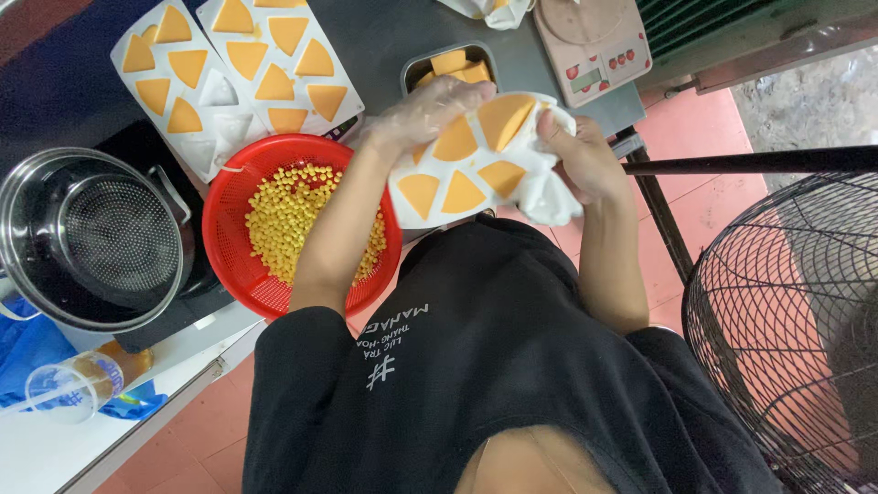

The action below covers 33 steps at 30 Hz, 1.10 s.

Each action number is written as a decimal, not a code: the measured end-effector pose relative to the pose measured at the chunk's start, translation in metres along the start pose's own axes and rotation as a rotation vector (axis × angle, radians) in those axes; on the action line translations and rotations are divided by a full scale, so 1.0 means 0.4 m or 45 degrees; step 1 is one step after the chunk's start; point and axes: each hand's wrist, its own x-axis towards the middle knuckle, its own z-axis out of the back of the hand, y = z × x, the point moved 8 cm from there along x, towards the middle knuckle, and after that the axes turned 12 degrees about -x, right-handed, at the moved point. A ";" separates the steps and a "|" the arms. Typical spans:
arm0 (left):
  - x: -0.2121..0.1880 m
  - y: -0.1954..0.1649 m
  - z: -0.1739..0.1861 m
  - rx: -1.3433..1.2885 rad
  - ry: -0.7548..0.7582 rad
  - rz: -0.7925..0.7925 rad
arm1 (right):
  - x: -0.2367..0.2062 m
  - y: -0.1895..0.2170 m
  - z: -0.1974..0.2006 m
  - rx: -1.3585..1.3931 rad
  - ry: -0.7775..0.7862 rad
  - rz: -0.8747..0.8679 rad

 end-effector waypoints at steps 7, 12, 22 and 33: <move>-0.089 -0.141 -0.020 0.498 -0.477 -0.490 | -0.015 0.035 -0.021 -0.146 -0.120 0.147; -0.067 -0.166 -0.083 -0.198 -0.011 -0.391 | -0.004 0.043 -0.031 -0.245 0.072 0.185; 0.018 -0.168 -0.049 -0.037 0.513 -0.638 | 0.030 0.007 0.058 -0.069 0.262 0.299; 0.031 -0.016 -0.031 -0.339 0.612 -0.239 | 0.038 -0.021 0.242 0.346 -0.474 0.339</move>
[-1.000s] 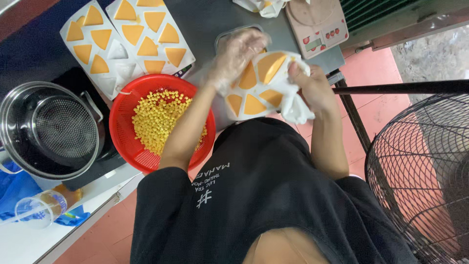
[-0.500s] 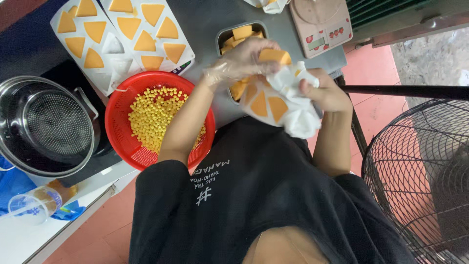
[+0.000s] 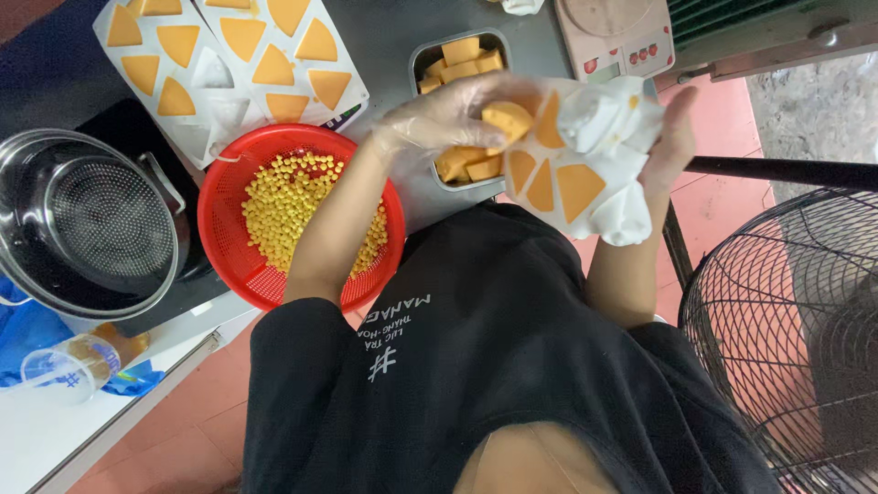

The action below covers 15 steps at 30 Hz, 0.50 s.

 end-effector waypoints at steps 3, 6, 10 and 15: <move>-0.039 0.075 0.071 0.509 -0.071 0.181 | -0.003 0.014 0.010 0.219 0.176 -0.045; -0.072 0.157 0.119 0.975 -0.107 0.530 | 0.002 0.038 0.052 0.128 0.172 0.078; -0.088 0.184 0.113 1.295 -0.047 0.677 | 0.001 0.039 0.117 0.109 -0.051 0.117; -0.053 0.141 0.075 1.800 0.034 0.431 | -0.030 0.056 0.116 0.210 0.051 0.042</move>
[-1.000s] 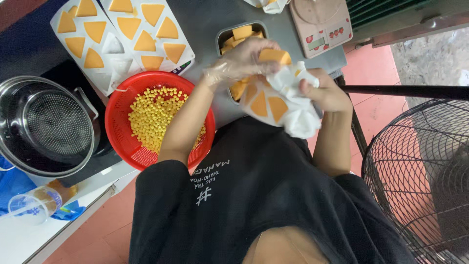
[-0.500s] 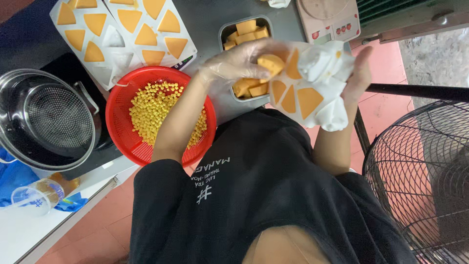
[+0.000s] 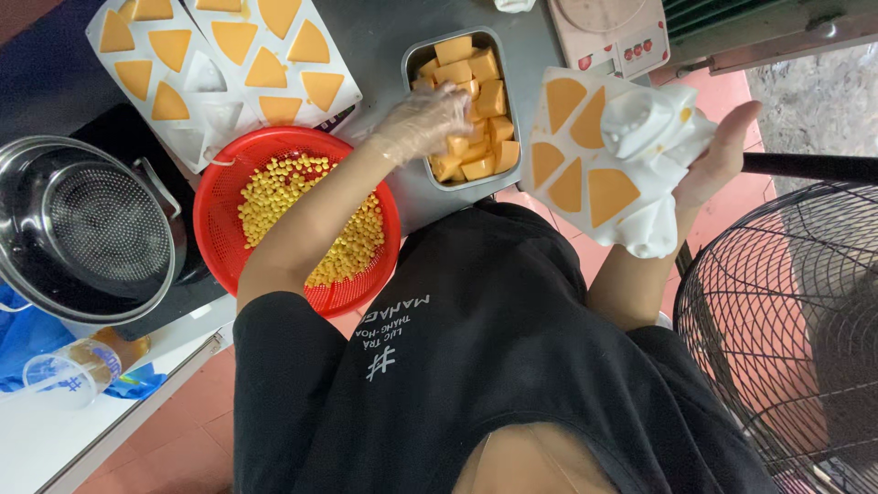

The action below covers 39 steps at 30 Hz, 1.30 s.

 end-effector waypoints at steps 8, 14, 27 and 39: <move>-0.018 0.062 -0.054 -0.504 -0.023 0.307 | -0.015 0.016 -0.020 -0.044 0.082 0.055; -0.022 0.053 -0.076 -0.204 -0.176 0.360 | -0.024 0.014 -0.026 0.068 0.091 -0.045; 0.007 0.009 0.093 -0.872 -0.374 0.163 | -0.012 -0.045 -0.044 0.195 0.255 0.090; 0.082 -0.064 -0.025 -1.710 -0.674 0.067 | -0.015 -0.058 -0.118 0.251 0.486 0.217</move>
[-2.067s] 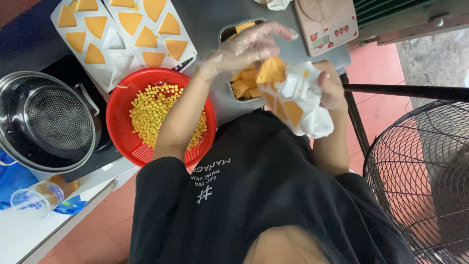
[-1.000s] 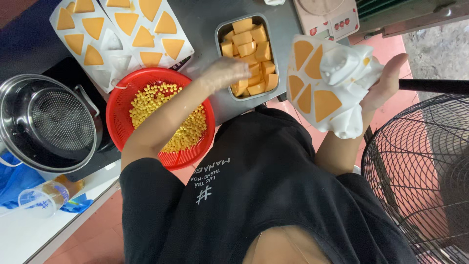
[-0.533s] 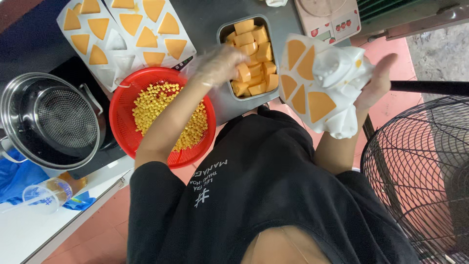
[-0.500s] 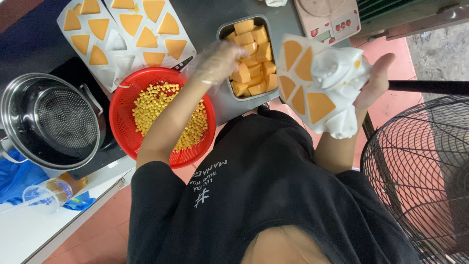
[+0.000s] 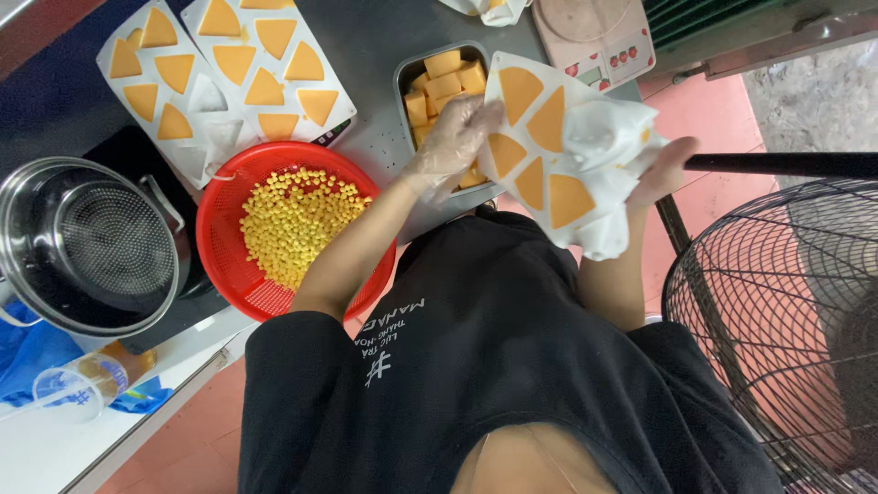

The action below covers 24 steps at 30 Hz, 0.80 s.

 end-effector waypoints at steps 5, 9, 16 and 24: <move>0.011 -0.052 0.018 0.006 -0.294 -0.151 | 0.000 -0.019 -0.057 -0.353 0.093 -0.178; -0.024 -0.150 0.087 0.475 -0.538 -0.272 | 0.020 0.008 -0.136 -0.761 0.374 -0.342; -0.074 -0.295 0.060 0.899 -0.290 -0.491 | 0.094 -0.001 -0.214 -1.272 0.079 -0.334; -0.114 -0.234 0.077 0.535 -0.208 -0.323 | 0.084 -0.060 -0.229 -1.302 0.033 -0.356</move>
